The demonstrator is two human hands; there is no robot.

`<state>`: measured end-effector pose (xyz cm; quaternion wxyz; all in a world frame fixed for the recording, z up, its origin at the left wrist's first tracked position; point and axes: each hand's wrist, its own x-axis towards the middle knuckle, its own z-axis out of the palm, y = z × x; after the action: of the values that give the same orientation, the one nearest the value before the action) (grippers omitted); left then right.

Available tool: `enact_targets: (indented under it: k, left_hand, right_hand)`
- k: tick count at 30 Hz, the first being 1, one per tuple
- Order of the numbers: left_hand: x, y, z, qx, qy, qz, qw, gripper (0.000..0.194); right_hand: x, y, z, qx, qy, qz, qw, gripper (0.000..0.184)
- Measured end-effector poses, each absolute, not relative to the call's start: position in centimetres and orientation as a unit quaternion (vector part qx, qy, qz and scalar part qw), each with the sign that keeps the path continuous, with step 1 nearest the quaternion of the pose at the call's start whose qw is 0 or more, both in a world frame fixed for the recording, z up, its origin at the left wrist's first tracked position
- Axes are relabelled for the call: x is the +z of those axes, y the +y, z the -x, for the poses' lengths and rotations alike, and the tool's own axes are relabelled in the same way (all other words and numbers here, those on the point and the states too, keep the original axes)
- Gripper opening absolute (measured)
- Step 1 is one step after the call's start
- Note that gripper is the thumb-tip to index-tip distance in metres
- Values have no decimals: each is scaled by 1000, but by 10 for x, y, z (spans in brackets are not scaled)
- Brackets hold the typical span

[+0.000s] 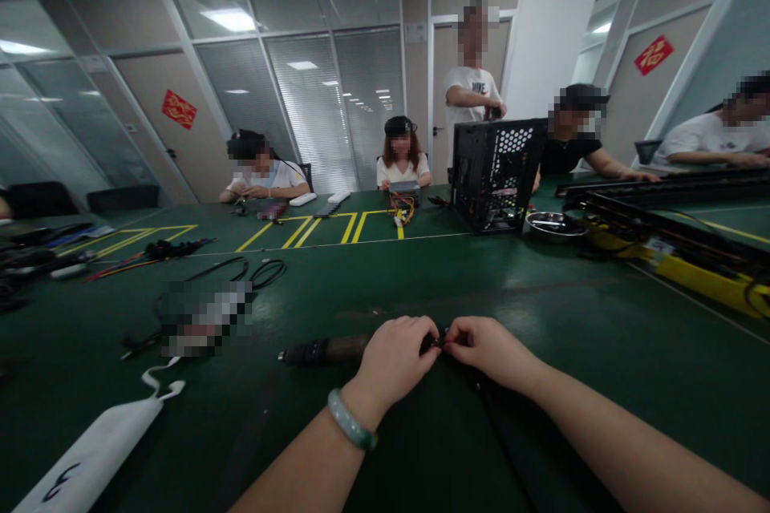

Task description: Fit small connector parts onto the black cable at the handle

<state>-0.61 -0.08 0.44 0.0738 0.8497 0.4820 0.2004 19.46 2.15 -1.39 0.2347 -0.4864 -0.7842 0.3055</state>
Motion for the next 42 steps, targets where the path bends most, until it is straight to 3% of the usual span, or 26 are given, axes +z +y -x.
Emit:
enact_targets:
  k: [3,11,16,24,28,36,42]
  left_hand:
    - [4,-1,6,200,470,-856,76,10]
    - [5,0,6,194,482,-851,81,18]
    - [5,0,7,183,477,-856,80,10]
    - [4,0,6,197,478,-853,68,19]
    - [3,1,6,200,471,-856,72,10]
    - [6,-1,5,190,481,-853,74,17]
    - [9,-2,5,178,471,-861,74,10]
  right_hand:
    - [-12,20,-195,302,-786,487,234,9]
    - [-9,20,-194,298,-786,490,228,9]
    - [-10,21,-194,305,-787,487,226,10]
    - [-11,21,-194,295,-788,489,232,8]
    - [-9,20,-194,293,-788,490,229,9]
    - [-7,19,-194,296,-789,490,223,9]
    - [-8,19,-194,294,-789,490,226,10]
